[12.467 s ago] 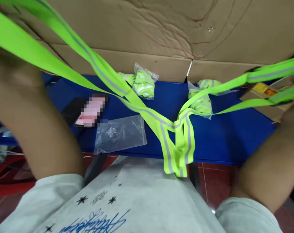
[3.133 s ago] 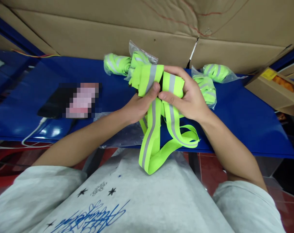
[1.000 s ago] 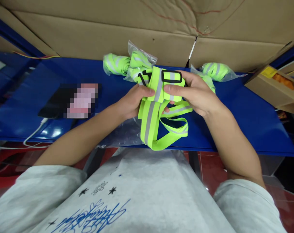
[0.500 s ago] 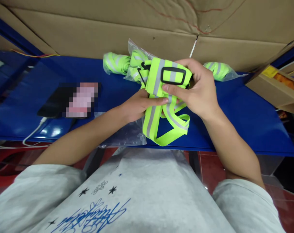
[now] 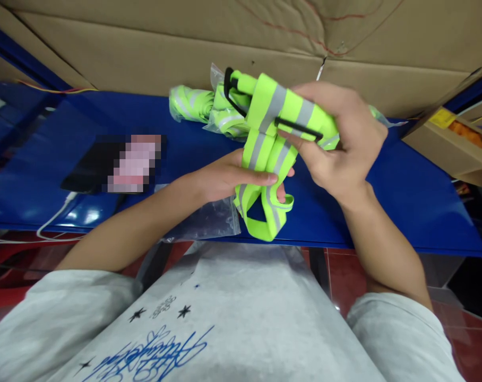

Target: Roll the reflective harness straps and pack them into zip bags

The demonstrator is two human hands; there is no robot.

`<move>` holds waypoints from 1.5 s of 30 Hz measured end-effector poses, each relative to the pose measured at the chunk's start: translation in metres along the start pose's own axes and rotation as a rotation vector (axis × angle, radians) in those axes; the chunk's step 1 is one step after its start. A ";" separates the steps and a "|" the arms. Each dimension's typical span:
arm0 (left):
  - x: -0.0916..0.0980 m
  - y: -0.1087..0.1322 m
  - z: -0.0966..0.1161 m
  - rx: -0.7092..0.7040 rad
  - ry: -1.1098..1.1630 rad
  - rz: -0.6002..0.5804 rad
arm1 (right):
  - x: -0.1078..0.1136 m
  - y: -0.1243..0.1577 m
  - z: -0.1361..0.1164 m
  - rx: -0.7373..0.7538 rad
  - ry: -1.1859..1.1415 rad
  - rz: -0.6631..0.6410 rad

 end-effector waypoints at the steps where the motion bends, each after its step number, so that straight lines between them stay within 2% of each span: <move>1: 0.001 0.001 0.003 0.003 0.014 0.023 | -0.001 -0.001 -0.001 0.039 0.023 -0.045; 4: 0.001 0.002 0.012 -0.015 0.070 0.070 | -0.007 -0.004 -0.001 0.164 0.094 -0.158; 7: 0.001 -0.002 0.017 -0.063 0.169 0.059 | -0.014 -0.006 0.009 0.081 0.130 -0.237; 9: 0.006 -0.006 0.016 -0.075 0.216 0.101 | -0.023 -0.004 0.011 0.043 0.126 -0.329; 12: 0.018 -0.009 0.015 -0.097 0.209 0.207 | -0.038 0.000 0.000 0.160 0.107 -0.447; 14: 0.025 -0.009 0.016 -0.118 0.175 0.252 | -0.043 0.002 -0.005 0.214 0.056 -0.464; 15: 0.027 -0.009 0.016 -0.124 0.152 0.267 | -0.043 0.001 -0.004 0.195 0.004 -0.443; 17: 0.030 -0.006 0.016 -0.126 0.104 0.294 | -0.039 -0.003 0.006 0.093 -0.137 -0.354; 20: 0.028 -0.002 0.013 -0.112 0.046 0.291 | -0.030 -0.007 0.033 -0.135 -0.362 -0.207; 21: 0.027 -0.001 0.011 -0.104 0.029 0.281 | -0.032 -0.007 0.041 -0.200 -0.417 -0.218; 25: 0.023 -0.001 0.002 -0.083 0.000 0.237 | -0.051 0.005 0.058 -0.471 -0.497 -0.419; 27: 0.021 -0.004 -0.002 -0.073 0.041 0.201 | -0.052 0.008 0.055 -0.514 -0.480 -0.383; 31: 0.014 -0.009 -0.004 -0.026 0.141 0.066 | -0.044 0.006 0.036 -0.416 -0.418 -0.207; 34: 0.012 -0.008 -0.001 -0.009 0.093 -0.013 | -0.032 0.003 0.027 -0.305 -0.315 -0.082; 36: 0.013 -0.008 0.000 0.001 0.032 -0.045 | -0.027 0.001 0.022 -0.202 -0.224 -0.050; 41: 0.017 -0.010 -0.005 -0.013 0.022 -0.069 | -0.025 0.003 -0.005 0.179 -0.032 -0.100; 45: 0.020 -0.006 -0.007 0.004 0.070 -0.042 | -0.027 0.004 -0.015 0.271 0.022 -0.237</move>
Point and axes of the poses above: each hand's wrist, its own y-axis away from the middle knuckle, its own x-axis out of the back of the hand, z = x × y, the point moved 7 cm from there along -y, towards the middle knuckle, and after that the axes turned 4 degrees about -z, right-handed, at the moved point
